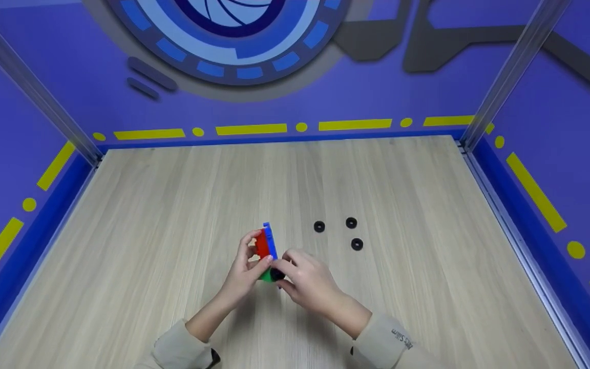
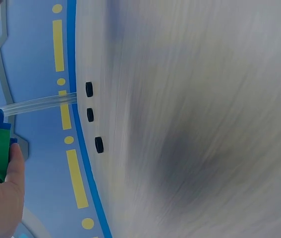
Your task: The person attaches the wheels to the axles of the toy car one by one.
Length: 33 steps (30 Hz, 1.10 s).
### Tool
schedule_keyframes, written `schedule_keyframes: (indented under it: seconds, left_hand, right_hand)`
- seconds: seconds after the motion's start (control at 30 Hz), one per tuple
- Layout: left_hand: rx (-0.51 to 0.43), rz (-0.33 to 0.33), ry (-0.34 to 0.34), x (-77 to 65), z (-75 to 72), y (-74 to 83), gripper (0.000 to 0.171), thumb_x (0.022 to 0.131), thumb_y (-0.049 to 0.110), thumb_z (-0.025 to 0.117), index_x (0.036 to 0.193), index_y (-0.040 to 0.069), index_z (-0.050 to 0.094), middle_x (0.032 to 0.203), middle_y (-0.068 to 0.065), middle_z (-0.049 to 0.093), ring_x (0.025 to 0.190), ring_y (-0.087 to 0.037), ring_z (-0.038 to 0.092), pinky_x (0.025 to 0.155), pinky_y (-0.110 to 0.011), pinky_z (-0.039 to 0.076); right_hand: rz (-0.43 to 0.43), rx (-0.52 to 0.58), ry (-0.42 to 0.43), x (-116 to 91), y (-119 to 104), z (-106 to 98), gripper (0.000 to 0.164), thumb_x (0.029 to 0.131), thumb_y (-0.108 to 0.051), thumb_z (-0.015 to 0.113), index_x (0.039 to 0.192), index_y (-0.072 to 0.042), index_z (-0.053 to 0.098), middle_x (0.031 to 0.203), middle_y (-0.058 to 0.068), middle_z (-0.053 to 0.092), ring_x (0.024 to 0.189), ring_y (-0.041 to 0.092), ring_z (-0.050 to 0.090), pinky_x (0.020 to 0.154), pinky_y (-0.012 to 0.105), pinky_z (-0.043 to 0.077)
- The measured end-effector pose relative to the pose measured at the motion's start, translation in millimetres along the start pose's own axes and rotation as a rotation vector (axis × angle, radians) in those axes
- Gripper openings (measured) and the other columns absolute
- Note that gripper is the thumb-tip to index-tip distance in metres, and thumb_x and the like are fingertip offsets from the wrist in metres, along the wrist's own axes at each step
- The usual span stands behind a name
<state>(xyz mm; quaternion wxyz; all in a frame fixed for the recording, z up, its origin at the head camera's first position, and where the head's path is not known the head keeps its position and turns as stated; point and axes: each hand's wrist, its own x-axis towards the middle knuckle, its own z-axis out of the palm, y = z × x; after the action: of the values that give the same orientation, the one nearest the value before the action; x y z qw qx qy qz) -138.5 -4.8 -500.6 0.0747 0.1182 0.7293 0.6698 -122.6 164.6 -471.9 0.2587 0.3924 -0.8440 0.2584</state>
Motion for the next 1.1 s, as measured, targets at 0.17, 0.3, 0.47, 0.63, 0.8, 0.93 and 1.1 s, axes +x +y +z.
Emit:
schedule_keyframes:
  seconds: [0.17, 0.3, 0.47, 0.63, 0.8, 0.93, 1.1]
  left_hand:
    - [-0.037, -0.048, 0.026, -0.8, -0.2, 1.2, 0.079, 0.084, 0.023, 0.058, 0.141, 0.025, 0.003, 0.11, -0.012, 0.047, 0.088, -0.017, 0.055, 0.078, -0.028, 0.05]
    - [-0.034, -0.064, 0.024, -1.3, -0.1, 0.3, 0.08, 0.084, 0.023, 0.058, 0.14, 0.027, 0.002, 0.113, -0.011, 0.046, 0.094, -0.017, 0.05, 0.079, -0.028, 0.049]
    - [-0.025, -0.084, 0.029, -4.6, -0.1, 6.3, 0.07, 0.085, 0.021, 0.057, 0.139, 0.026, 0.012, 0.119, -0.01, 0.045, 0.1, -0.019, 0.049, 0.08, -0.029, 0.048]
    - [-0.014, -0.099, 0.042, -11.1, -1.7, 27.9, 0.06, 0.085, 0.014, 0.055, 0.135, 0.017, 0.022, 0.121, -0.012, 0.044, 0.103, -0.021, 0.044, 0.079, -0.028, 0.046]
    - [-0.019, -0.109, 0.042, -11.6, -1.8, 27.0, 0.058, 0.085, 0.014, 0.055, 0.133, 0.017, 0.023, 0.119, -0.01, 0.045, 0.102, -0.02, 0.043, 0.078, -0.027, 0.046]
    - [-0.029, -0.12, 0.045, -12.2, -1.9, 27.4, 0.058, 0.084, 0.014, 0.055, 0.133, 0.017, 0.024, 0.118, -0.011, 0.046, 0.102, -0.02, 0.044, 0.078, -0.028, 0.046]
    - [-0.06, -0.146, 0.057, -12.7, -1.7, 29.5, 0.055, 0.085, 0.015, 0.055, 0.131, 0.017, 0.026, 0.117, -0.012, 0.047, 0.102, -0.021, 0.045, 0.078, -0.03, 0.047]
  right_hand:
    - [-0.004, -0.007, -0.01, -2, -1, 1, 0.036, 0.061, -0.01, 0.077, 0.094, -0.013, 0.063, 0.082, -0.002, 0.055, 0.072, 0.01, 0.051, 0.061, 0.019, 0.044]
    - [-0.002, 0.003, -0.015, -4, -1, 2, 0.035, 0.062, -0.01, 0.077, 0.094, -0.012, 0.063, 0.082, -0.002, 0.055, 0.072, 0.009, 0.051, 0.062, 0.019, 0.044]
    - [-0.016, 0.009, 0.009, -6, -2, 4, 0.035, 0.061, -0.01, 0.077, 0.093, -0.012, 0.063, 0.083, -0.001, 0.055, 0.073, 0.01, 0.052, 0.062, 0.019, 0.045]
    - [-0.025, 0.002, 0.014, -7, -3, 4, 0.034, 0.061, -0.011, 0.077, 0.093, -0.011, 0.062, 0.083, -0.002, 0.056, 0.071, 0.01, 0.054, 0.062, 0.021, 0.047]
    - [-0.03, -0.001, 0.014, -7, -3, 3, 0.033, 0.062, -0.012, 0.077, 0.091, -0.011, 0.063, 0.082, -0.003, 0.058, 0.07, 0.009, 0.057, 0.062, 0.021, 0.048]
    - [-0.034, -0.016, 0.015, -9, -3, 4, 0.031, 0.062, -0.013, 0.077, 0.09, -0.011, 0.063, 0.082, -0.004, 0.059, 0.071, 0.007, 0.057, 0.063, 0.02, 0.048]
    - [-0.052, 0.0, 0.063, -10, -3, 8, 0.03, 0.061, -0.01, 0.076, 0.087, -0.009, 0.063, 0.08, -0.002, 0.056, 0.069, 0.008, 0.055, 0.061, 0.019, 0.046]
